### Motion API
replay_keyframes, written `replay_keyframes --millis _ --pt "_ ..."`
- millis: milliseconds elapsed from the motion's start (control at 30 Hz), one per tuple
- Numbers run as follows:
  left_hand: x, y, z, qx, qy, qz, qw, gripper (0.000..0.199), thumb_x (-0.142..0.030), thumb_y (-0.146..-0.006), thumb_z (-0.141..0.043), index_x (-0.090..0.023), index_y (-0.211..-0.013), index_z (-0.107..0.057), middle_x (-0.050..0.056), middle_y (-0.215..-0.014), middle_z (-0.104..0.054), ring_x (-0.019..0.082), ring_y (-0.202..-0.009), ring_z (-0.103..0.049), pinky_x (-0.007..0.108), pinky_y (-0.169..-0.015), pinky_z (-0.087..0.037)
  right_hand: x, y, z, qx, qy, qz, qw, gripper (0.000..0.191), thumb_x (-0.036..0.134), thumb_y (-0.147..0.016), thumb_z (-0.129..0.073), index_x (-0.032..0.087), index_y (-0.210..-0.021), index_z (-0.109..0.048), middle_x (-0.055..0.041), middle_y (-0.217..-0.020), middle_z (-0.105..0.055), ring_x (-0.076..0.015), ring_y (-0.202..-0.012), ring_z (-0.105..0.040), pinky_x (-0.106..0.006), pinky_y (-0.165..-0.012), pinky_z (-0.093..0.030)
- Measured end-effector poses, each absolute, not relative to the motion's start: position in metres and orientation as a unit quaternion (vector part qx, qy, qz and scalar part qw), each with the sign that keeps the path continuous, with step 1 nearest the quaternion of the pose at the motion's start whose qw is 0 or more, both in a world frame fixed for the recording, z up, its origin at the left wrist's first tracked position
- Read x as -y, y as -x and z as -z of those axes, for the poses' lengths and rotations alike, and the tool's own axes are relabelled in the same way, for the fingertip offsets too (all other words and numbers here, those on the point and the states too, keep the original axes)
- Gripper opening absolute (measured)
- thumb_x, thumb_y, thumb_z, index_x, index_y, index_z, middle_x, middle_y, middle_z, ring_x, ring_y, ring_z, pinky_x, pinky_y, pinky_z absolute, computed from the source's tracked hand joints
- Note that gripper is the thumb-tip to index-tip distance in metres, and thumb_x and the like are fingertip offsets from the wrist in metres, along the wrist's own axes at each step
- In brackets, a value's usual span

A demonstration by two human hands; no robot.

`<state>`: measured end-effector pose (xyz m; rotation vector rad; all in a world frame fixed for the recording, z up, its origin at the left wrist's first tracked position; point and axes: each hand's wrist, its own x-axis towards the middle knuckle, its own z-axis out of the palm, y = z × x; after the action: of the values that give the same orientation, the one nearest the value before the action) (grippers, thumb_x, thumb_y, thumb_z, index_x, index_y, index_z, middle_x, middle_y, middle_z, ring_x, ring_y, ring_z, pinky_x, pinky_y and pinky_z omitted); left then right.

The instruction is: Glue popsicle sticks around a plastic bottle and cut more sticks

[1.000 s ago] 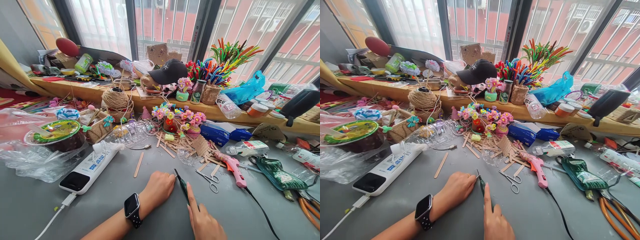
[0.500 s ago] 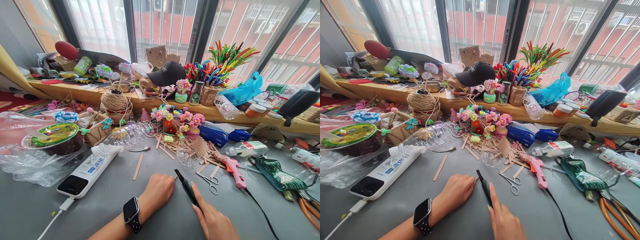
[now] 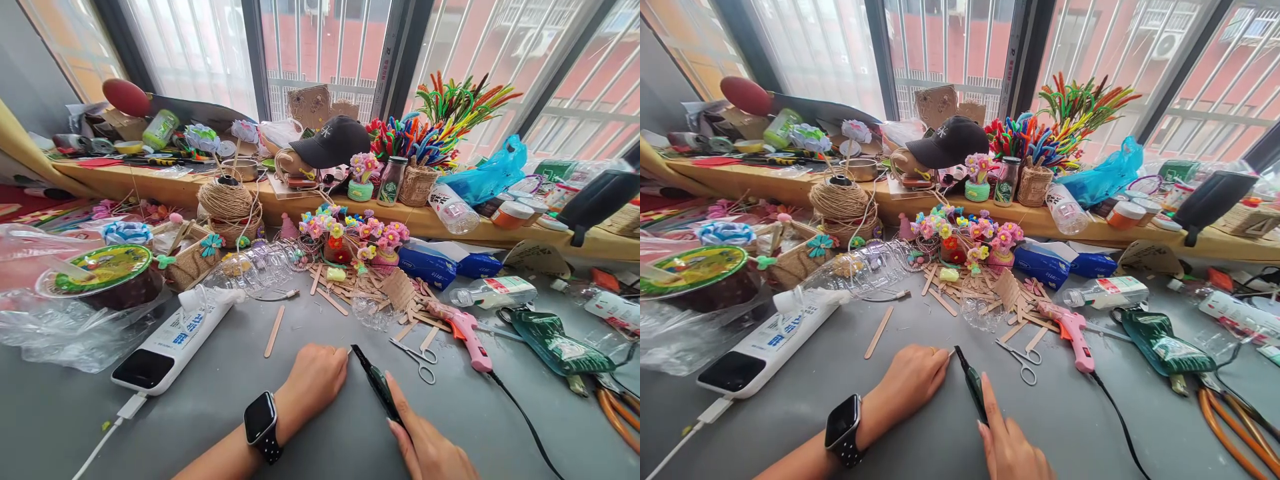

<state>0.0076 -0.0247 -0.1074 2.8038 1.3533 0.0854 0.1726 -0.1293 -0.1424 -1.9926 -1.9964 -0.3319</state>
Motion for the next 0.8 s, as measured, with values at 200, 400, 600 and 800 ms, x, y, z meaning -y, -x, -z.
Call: replay_keyframes --millis 200,400,600,800 --pt "0.0242 -0.0072 0.1091 -0.433 -0.901 -0.028 0.017 0.018 -0.018 -0.080 -0.034 -0.018 -0.066 -0.046 0.002 -0.060 -0.057 0.016 -0.055 -0.055 0.024 -0.049 -0.035 0.1308 -0.1732 0.1432 0.700 0.690 0.131 0.131 0.043 0.032 -0.084 -0.024 0.038 -0.126 -0.021 0.0041 -0.048 -0.051 -0.0097 -0.030 -0.047 -0.018 -0.031 -0.037" --pt "0.0243 -0.0071 0.1097 -0.428 -0.903 -0.028 0.013 0.019 -0.018 -0.080 -0.033 -0.017 -0.066 -0.046 0.002 -0.060 -0.057 0.017 -0.055 -0.056 0.025 -0.048 -0.035 0.1320 -0.1724 0.1427 0.703 0.688 0.137 0.117 0.044 0.030 -0.084 -0.025 0.038 -0.127 -0.019 0.0048 -0.048 -0.049 -0.0097 -0.029 -0.046 -0.018 -0.029 -0.035" --pt "0.0246 -0.0069 0.1081 -0.423 -0.905 -0.030 0.019 0.019 -0.018 -0.080 -0.032 -0.017 -0.067 -0.046 0.002 -0.060 -0.057 0.017 -0.055 -0.056 0.025 -0.049 -0.036 0.1328 -0.1736 0.1423 0.708 0.683 0.153 0.099 0.046 0.031 -0.084 -0.025 0.037 -0.128 -0.014 0.0058 -0.047 -0.047 -0.0099 -0.028 -0.046 -0.019 -0.028 -0.032" --pt "0.0241 -0.0073 0.1087 -0.423 -0.905 -0.029 0.021 0.019 -0.018 -0.080 -0.033 -0.017 -0.066 -0.046 0.002 -0.059 -0.057 0.017 -0.054 -0.056 0.024 -0.048 -0.034 0.1329 -0.1689 0.1390 0.710 0.674 0.192 0.073 0.053 0.029 -0.084 -0.027 0.030 -0.131 -0.002 0.0073 -0.046 -0.043 -0.0097 -0.026 -0.043 -0.021 -0.027 -0.031"
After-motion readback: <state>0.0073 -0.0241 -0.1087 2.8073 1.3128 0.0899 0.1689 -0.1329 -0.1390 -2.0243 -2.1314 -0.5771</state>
